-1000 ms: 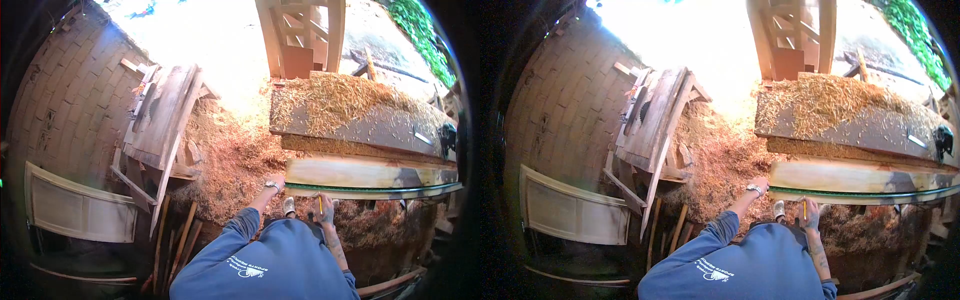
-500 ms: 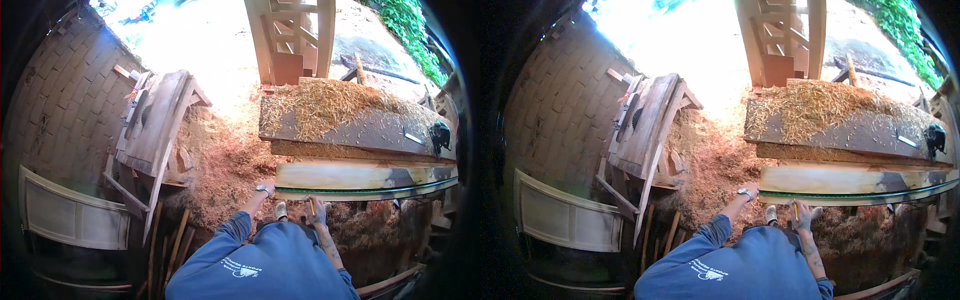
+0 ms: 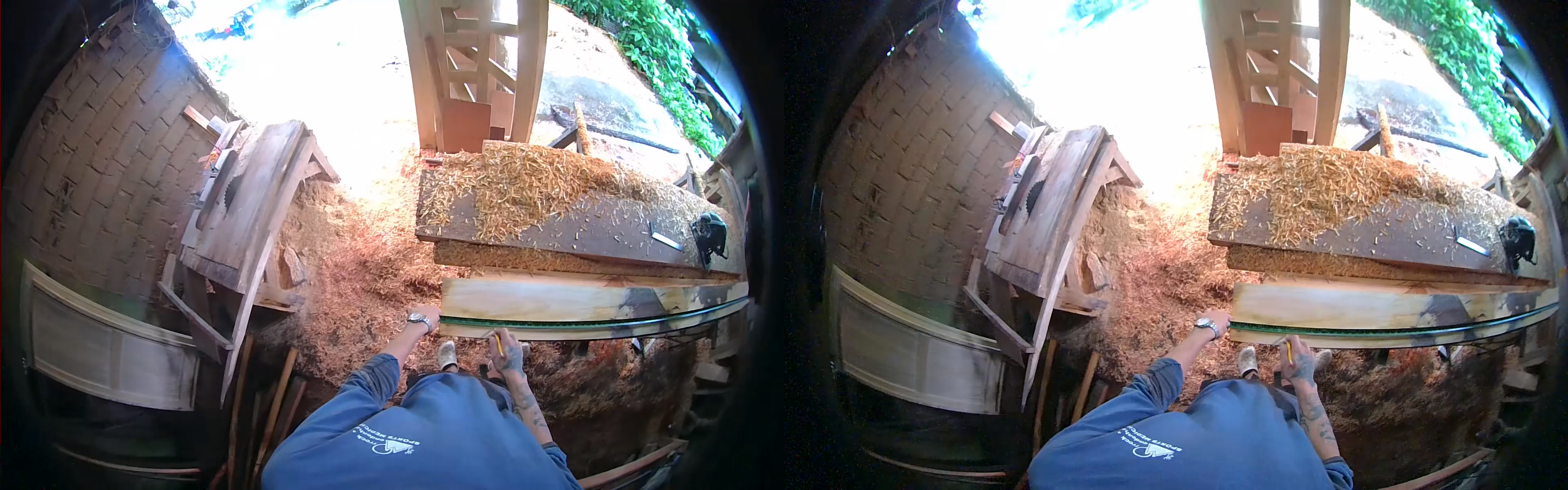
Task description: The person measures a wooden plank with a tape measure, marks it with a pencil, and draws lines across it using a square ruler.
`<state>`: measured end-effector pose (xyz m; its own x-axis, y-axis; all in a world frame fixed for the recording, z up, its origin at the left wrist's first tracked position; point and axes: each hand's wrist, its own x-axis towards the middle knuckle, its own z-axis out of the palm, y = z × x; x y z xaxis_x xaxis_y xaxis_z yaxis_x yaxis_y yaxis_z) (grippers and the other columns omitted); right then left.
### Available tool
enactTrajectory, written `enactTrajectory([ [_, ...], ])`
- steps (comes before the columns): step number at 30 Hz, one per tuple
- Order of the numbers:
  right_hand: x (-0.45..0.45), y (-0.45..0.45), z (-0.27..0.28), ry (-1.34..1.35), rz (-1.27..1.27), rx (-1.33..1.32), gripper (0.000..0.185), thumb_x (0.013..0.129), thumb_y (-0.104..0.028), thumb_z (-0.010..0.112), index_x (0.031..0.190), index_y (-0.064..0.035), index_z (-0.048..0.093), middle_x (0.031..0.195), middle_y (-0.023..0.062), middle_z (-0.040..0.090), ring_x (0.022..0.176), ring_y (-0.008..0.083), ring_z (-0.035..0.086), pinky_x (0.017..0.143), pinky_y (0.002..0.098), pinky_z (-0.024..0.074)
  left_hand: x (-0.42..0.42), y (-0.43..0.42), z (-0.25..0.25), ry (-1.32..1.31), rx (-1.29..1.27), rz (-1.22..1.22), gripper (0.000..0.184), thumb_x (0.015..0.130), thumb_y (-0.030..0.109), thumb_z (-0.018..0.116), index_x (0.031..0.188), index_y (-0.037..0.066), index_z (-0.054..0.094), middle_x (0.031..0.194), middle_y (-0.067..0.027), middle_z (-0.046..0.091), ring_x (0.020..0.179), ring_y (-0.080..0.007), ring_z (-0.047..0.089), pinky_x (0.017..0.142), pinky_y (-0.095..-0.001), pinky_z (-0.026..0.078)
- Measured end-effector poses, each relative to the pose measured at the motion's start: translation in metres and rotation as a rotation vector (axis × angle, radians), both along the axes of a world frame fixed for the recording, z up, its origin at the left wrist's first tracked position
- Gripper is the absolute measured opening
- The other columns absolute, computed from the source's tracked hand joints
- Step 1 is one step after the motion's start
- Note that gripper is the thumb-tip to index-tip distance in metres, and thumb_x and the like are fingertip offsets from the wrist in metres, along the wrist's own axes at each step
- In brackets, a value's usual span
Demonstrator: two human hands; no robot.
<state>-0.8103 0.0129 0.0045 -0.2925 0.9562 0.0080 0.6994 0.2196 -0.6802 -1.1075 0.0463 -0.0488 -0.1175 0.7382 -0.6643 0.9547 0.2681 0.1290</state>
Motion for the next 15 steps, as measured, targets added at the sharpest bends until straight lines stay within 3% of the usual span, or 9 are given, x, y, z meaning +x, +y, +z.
enactTrajectory([
  [8,-0.003,-0.001,0.006,0.014,0.031,0.070,0.021,0.095,-0.025,0.059,0.102,-0.0056,0.061,0.090,0.0202,0.067,0.089,0.0432,0.064,0.078,0.0517,0.0502,0.000,0.002,0.004,-0.016,-0.030,0.009,0.028,0.090,0.029,0.060,0.116,0.030,0.071,0.127,-0.0064,0.067,0.124,-0.0351,0.057,0.102,-0.0668,0.037],
  [15,-0.006,0.003,-0.043,0.165,-0.241,-0.054,0.020,0.094,-0.027,0.059,0.102,-0.0085,0.061,0.087,0.0177,0.067,0.086,0.0393,0.064,0.075,0.0520,0.0487,-0.003,0.000,-0.007,-0.026,0.004,0.002,0.026,0.088,0.030,0.060,0.111,0.029,0.072,0.124,-0.0055,0.068,0.121,-0.0342,0.057,0.101,-0.0703,0.036],
])
